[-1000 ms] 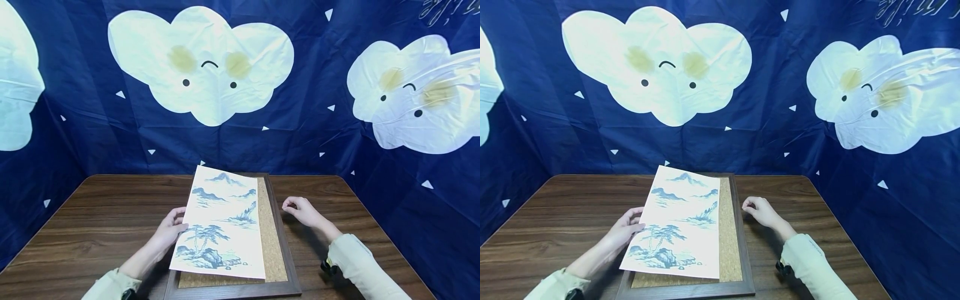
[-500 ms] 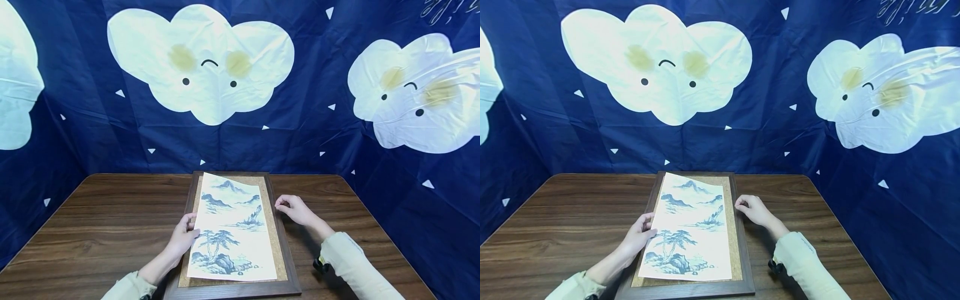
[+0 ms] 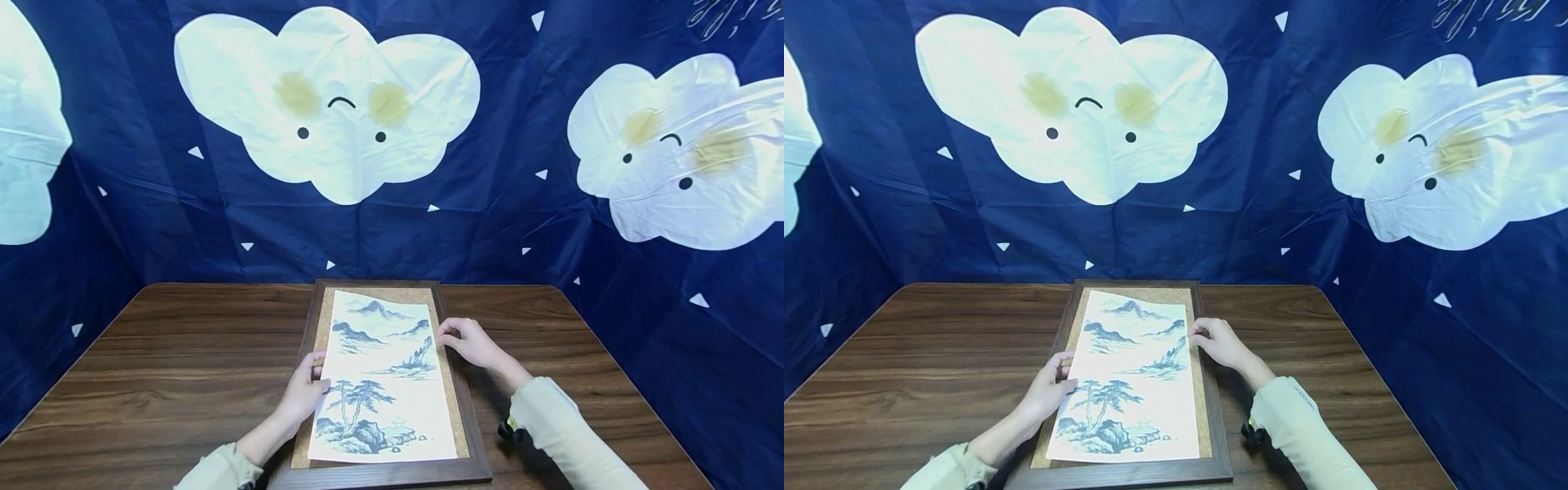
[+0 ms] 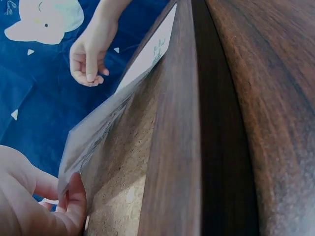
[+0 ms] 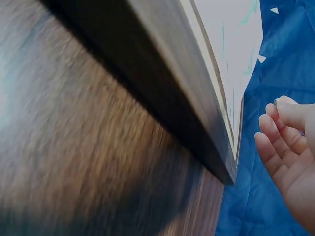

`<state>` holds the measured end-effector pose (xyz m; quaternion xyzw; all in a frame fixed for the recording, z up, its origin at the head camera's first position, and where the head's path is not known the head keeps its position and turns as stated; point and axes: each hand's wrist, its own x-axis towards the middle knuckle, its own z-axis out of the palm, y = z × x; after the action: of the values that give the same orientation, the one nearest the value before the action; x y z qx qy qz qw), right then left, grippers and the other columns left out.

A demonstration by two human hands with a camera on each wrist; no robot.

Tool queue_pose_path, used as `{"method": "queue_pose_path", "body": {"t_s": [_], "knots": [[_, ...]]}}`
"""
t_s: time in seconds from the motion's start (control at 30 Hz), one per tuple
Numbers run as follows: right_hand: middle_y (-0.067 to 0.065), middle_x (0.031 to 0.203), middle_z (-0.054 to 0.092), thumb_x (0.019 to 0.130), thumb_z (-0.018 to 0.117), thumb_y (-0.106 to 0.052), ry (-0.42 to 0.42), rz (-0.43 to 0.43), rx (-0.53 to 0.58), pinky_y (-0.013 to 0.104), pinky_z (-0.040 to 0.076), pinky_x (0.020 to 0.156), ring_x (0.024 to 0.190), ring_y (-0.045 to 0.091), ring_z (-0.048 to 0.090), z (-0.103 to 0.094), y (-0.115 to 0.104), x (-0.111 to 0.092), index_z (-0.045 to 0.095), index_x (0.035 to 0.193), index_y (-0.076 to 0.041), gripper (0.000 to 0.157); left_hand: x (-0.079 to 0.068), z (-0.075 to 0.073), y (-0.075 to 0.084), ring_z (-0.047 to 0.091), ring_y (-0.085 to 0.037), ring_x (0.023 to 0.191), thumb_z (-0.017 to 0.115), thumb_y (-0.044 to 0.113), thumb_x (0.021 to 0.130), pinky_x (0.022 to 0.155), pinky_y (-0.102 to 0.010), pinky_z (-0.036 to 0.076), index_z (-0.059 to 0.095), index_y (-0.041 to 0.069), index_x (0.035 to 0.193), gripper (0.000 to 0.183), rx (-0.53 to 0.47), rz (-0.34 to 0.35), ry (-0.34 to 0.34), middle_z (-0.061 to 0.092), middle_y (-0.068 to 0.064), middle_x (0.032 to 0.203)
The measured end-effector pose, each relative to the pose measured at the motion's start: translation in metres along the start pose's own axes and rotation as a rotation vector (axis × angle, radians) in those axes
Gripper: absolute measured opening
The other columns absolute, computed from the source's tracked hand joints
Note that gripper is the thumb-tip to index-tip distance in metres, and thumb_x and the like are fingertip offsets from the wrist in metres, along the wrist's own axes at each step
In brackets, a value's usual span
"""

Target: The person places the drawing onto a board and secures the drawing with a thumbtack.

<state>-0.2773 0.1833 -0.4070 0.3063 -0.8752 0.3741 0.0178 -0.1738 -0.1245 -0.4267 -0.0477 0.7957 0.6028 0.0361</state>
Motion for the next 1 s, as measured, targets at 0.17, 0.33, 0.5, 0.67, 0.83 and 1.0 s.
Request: {"method": "queue_pose_path", "body": {"t_s": [0.17, 0.33, 0.5, 0.67, 0.83, 1.0], "knots": [[0.012, 0.083, 0.065, 0.085, 0.059, -0.002, -0.007, -0.013, 0.024, 0.024, 0.046, 0.065, 0.070, 0.008, 0.052, 0.006, -0.001, 0.006, 0.063, 0.085, 0.002, 0.006, 0.001, 0.001, 0.000, 0.054, -0.019, 0.075, 0.046, -0.009, 0.083, 0.062, -0.028, 0.045, 0.032, -0.009, 0.130, 0.048, 0.030, 0.043, 0.013, 0.053, -0.019, 0.097], [0.012, 0.083, 0.065, 0.086, 0.058, -0.002, -0.022, 0.000, 0.037, 0.024, 0.046, 0.064, 0.070, 0.012, 0.054, 0.013, -0.008, 0.010, 0.064, 0.087, 0.003, 0.008, 0.001, -0.004, 0.000, 0.057, -0.020, 0.078, 0.053, -0.007, 0.081, 0.063, -0.029, 0.047, 0.032, -0.012, 0.128, 0.052, 0.125, 0.087, 0.027, 0.052, -0.022, 0.101], [0.010, 0.084, 0.065, 0.086, 0.058, -0.002, -0.026, 0.000, 0.027, 0.024, 0.046, 0.064, 0.072, 0.014, 0.055, 0.017, -0.011, 0.016, 0.064, 0.088, 0.003, 0.008, 0.001, -0.013, -0.001, 0.056, -0.024, 0.086, 0.058, -0.005, 0.077, 0.064, -0.028, 0.048, 0.032, -0.013, 0.129, 0.059, 0.174, 0.100, 0.024, 0.050, -0.026, 0.109], [0.010, 0.084, 0.064, 0.086, 0.058, -0.002, -0.031, 0.014, 0.036, 0.024, 0.047, 0.063, 0.072, 0.013, 0.055, 0.022, -0.008, 0.028, 0.064, 0.088, 0.003, 0.008, 0.003, -0.024, -0.002, 0.053, -0.022, 0.082, 0.065, -0.004, 0.071, 0.064, -0.026, 0.044, 0.040, -0.012, 0.124, 0.059, 0.247, 0.150, 0.032, 0.052, -0.021, 0.105], [0.011, 0.081, 0.063, 0.086, 0.057, 0.000, -0.039, 0.051, 0.076, 0.023, 0.045, 0.061, 0.068, 0.011, 0.052, 0.027, -0.008, 0.044, 0.064, 0.088, 0.004, 0.008, 0.011, -0.040, -0.009, 0.055, -0.027, 0.085, 0.071, 0.001, 0.067, 0.073, -0.038, 0.045, 0.048, -0.009, 0.119, 0.057, 0.450, 0.259, 0.079, 0.054, -0.018, 0.103], [0.011, 0.080, 0.062, 0.086, 0.057, 0.000, -0.029, 0.094, 0.085, 0.025, 0.045, 0.058, 0.067, 0.015, 0.053, 0.032, -0.006, 0.062, 0.063, 0.090, 0.007, 0.010, 0.019, -0.055, -0.019, 0.056, -0.030, 0.086, 0.072, 0.004, 0.067, 0.074, -0.041, 0.045, 0.049, -0.010, 0.117, 0.057, 0.491, 0.258, 0.075, 0.053, -0.021, 0.105]]}}
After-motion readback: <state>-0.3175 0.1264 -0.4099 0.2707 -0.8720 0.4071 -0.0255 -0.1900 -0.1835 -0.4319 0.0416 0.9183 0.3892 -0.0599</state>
